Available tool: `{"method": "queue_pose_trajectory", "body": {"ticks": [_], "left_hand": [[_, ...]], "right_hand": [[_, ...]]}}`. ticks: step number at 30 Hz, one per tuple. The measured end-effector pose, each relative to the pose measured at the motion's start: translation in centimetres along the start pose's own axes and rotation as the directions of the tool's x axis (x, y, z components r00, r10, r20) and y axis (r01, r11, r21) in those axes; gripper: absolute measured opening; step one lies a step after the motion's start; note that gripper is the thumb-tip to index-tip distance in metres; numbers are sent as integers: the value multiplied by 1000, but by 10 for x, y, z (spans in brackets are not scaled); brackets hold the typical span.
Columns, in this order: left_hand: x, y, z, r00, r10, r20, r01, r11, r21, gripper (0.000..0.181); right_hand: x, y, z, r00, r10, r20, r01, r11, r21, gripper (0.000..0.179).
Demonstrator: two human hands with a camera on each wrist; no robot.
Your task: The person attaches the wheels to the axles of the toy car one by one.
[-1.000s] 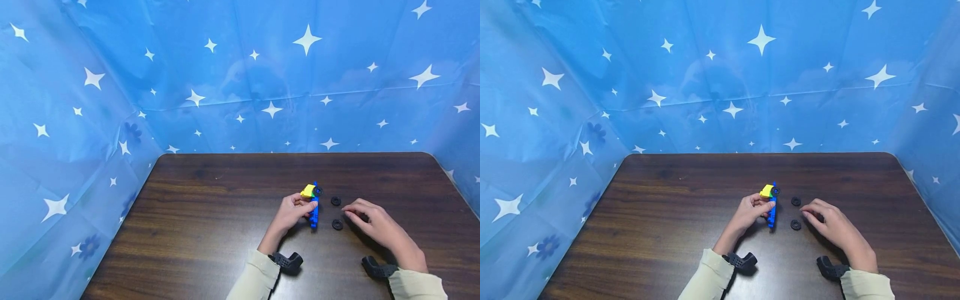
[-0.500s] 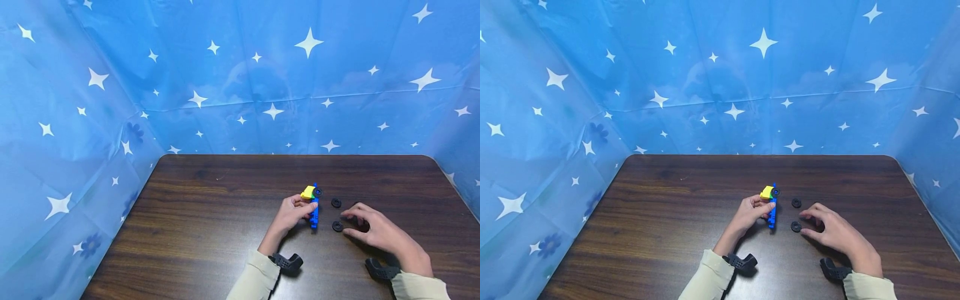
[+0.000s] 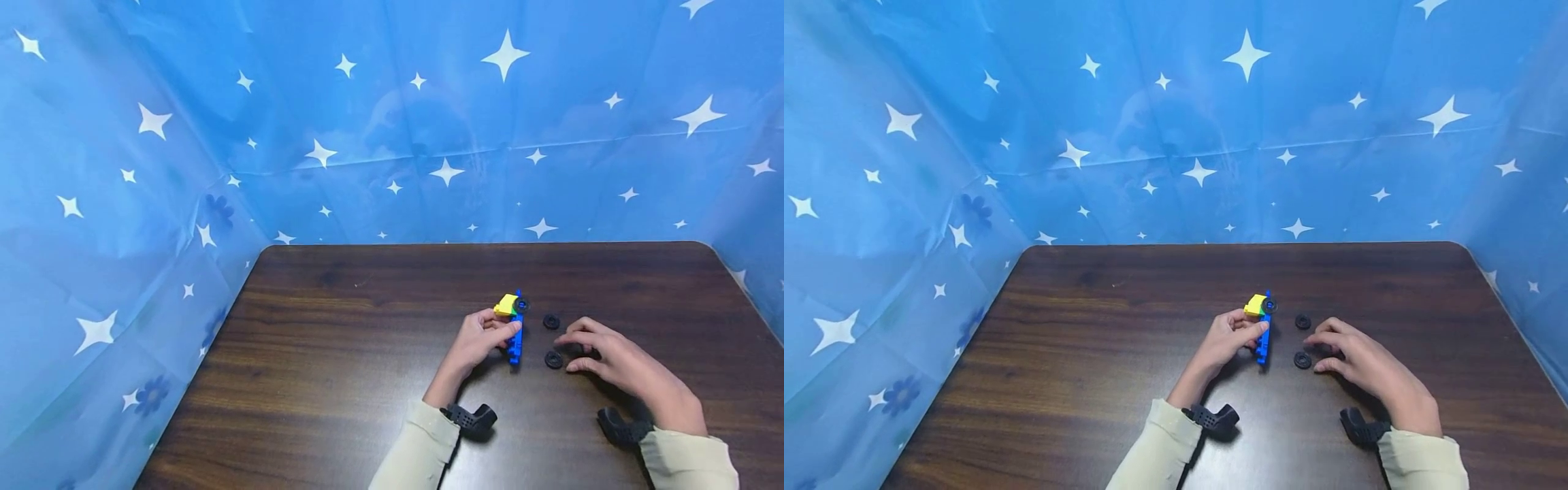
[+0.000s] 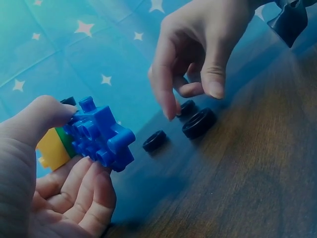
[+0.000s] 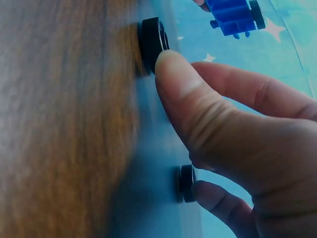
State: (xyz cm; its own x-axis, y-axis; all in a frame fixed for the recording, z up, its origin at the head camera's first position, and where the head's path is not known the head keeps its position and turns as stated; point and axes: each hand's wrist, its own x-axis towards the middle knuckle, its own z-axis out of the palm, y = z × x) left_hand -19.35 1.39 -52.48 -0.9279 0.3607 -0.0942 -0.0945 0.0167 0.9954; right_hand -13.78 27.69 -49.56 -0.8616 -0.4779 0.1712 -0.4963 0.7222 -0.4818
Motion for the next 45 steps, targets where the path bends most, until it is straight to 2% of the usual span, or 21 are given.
{"method": "queue_pose_trajectory", "body": {"ticks": [6, 13, 18, 25, 33, 40, 45], "left_hand": [[3, 4, 1, 1000, 5, -3, -5, 1000, 5, 27], [1, 3, 0, 1000, 4, 7, -4, 1000, 5, 27], [1, 1, 0, 1000, 17, 7, -17, 1000, 3, 28], [0, 2, 0, 1000, 4, 18, -4, 1000, -10, 28], [-2, 2, 0, 1000, 4, 18, -4, 1000, -18, 27], [-2, 1, -1, 1000, -9, 17, 10, 1000, -17, 27], [-2, 2, -2, 1000, -4, 20, 4, 1000, -5, 29]], "right_hand": [[9, 2, -2, 996, -91, -22, 90, 995, -38, 33], [11, 2, 0, 992, -123, -13, 123, 991, -45, 32], [12, 2, 2, 994, -104, 17, 104, 994, -38, 31], [14, 0, 3, 995, -43, 94, 44, 999, -12, 32], [15, 0, 6, 993, -54, 110, 53, 999, 7, 31], [15, -2, 6, 992, -8, 123, 7, 1000, 2, 24], [16, -1, 6, 995, -6, 103, 6, 1000, -6, 25]]}}
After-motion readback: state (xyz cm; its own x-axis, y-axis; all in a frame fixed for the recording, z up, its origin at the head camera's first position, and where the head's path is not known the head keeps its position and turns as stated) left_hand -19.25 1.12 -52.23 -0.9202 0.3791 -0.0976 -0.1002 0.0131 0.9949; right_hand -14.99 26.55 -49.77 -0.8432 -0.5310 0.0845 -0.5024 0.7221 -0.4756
